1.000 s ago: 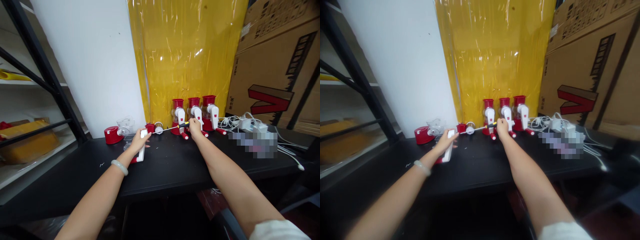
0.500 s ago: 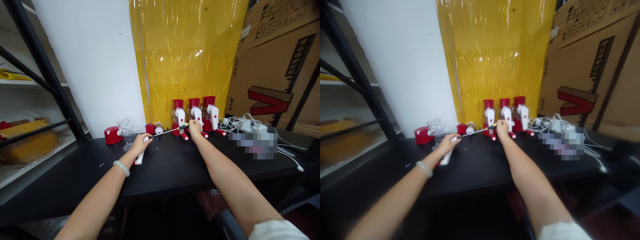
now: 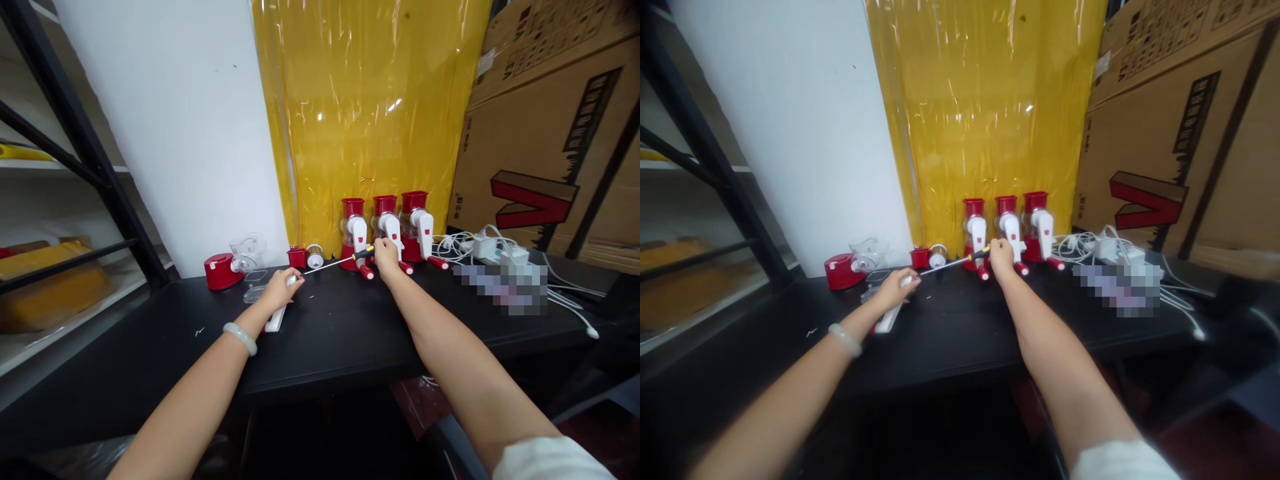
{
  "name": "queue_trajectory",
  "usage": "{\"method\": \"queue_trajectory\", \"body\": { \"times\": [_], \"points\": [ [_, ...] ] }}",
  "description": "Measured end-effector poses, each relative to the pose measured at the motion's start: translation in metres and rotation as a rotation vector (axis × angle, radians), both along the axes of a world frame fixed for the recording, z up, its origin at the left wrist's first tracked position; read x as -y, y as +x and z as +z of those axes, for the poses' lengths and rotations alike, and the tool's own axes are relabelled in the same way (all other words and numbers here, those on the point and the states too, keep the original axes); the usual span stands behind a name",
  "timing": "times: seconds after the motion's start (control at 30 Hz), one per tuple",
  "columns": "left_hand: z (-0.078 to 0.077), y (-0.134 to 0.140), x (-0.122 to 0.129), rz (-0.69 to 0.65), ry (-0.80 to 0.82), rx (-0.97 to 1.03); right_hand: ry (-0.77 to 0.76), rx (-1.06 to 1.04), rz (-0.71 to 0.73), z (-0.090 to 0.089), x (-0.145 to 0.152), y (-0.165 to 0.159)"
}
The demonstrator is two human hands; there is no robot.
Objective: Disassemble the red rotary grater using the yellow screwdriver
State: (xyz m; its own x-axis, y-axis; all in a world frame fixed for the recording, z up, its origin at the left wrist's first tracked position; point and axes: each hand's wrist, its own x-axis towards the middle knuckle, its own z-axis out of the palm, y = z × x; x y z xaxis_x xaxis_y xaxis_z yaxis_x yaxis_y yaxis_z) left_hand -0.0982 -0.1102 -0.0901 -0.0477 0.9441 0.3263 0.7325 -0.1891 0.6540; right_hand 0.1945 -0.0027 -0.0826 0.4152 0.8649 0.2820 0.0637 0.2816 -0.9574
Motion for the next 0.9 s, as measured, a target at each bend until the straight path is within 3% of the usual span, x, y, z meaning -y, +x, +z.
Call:
{"method": "queue_trajectory", "body": {
  "times": [0.1,0.33,0.57,0.9],
  "points": [
    [0.002,0.002,0.004,-0.037,-0.052,-0.042,0.024,-0.012,-0.063,0.003,0.002,0.002],
    [0.005,0.011,0.012,-0.055,0.019,-0.205,0.183,0.097,-0.236,0.015,0.016,0.005],
    [0.009,0.019,0.017,-0.09,0.003,-0.36,0.299,0.349,-0.161,0.019,0.044,-0.009],
    [0.009,0.02,0.021,-0.092,-0.024,-0.483,0.398,0.559,-0.125,0.018,0.056,-0.023]
  ]
}}
